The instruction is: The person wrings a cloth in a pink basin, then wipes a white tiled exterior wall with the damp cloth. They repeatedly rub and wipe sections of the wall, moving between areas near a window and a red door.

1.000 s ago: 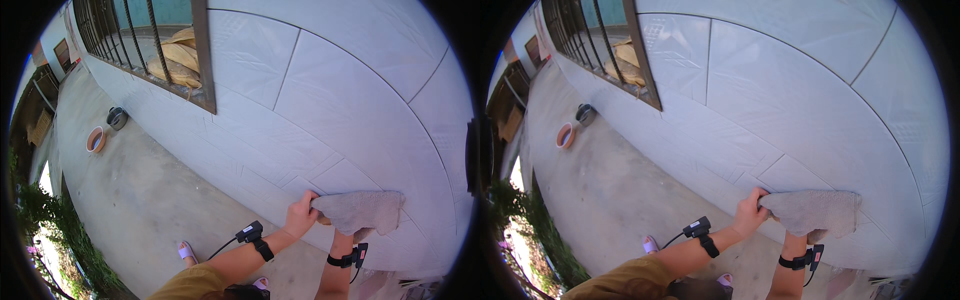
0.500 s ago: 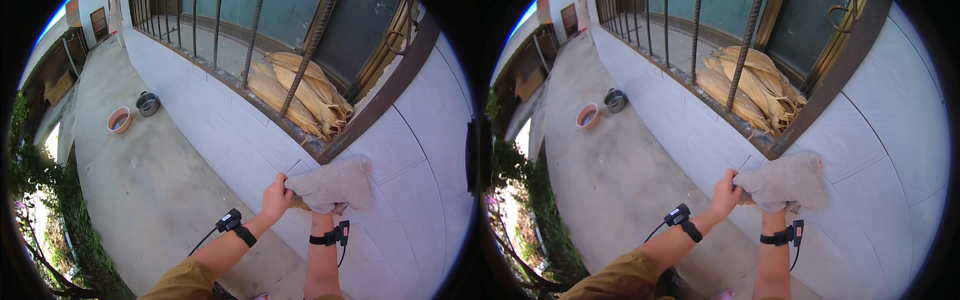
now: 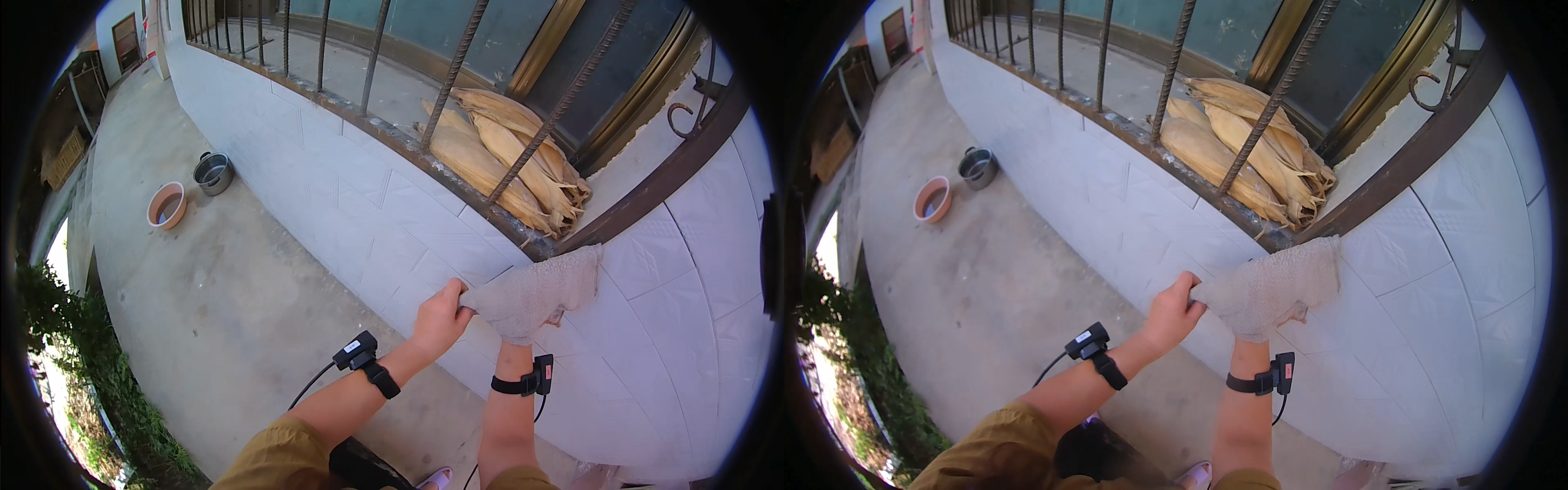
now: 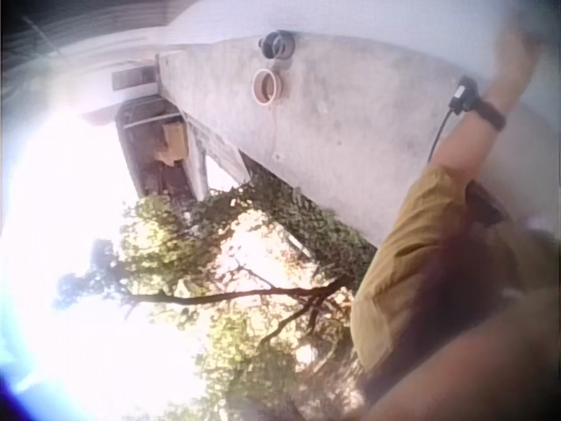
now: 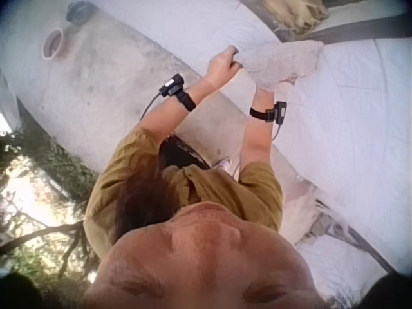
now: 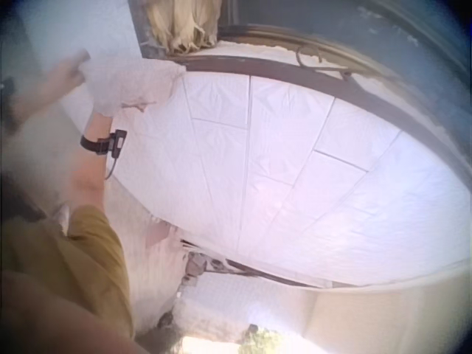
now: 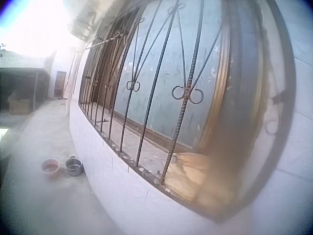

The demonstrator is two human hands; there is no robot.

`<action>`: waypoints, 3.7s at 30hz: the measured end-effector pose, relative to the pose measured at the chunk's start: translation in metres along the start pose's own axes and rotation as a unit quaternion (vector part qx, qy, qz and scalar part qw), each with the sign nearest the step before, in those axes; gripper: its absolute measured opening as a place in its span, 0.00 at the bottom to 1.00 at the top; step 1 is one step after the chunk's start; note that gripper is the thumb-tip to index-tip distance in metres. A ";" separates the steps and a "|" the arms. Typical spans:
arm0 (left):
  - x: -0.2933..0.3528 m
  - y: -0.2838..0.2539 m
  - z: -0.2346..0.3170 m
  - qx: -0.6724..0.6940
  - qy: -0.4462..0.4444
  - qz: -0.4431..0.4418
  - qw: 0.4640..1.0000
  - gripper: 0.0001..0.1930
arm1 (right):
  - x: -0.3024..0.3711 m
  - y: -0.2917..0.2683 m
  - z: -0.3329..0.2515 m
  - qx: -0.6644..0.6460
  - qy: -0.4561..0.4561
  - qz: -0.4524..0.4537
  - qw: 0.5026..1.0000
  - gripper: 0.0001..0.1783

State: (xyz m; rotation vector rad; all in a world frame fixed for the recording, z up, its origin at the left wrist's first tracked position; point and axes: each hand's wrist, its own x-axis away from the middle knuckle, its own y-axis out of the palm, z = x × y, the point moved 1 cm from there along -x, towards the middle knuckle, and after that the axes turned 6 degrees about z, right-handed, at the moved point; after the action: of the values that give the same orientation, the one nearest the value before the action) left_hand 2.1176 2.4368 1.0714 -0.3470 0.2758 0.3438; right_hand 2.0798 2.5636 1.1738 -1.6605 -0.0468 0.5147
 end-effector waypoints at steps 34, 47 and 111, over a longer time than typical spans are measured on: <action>0.155 -0.010 0.136 -0.111 -0.028 -0.170 0.979 0.21 | 0.154 -0.093 0.056 -0.231 -0.055 0.090 0.967 0.31; 0.064 0.028 0.157 0.063 -0.073 -0.102 0.990 0.19 | 0.069 -0.102 0.053 -0.137 0.091 0.213 0.963 0.33; 0.092 0.114 0.247 0.151 0.072 -0.351 0.921 0.13 | 0.167 -0.190 0.176 -0.090 0.315 0.367 0.871 0.15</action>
State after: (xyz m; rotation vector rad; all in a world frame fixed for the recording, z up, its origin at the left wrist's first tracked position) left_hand 2.2086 2.6557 1.2328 -0.1468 0.3251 -0.4328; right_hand 2.2166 2.8135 1.2924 -1.9349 1.0844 0.5058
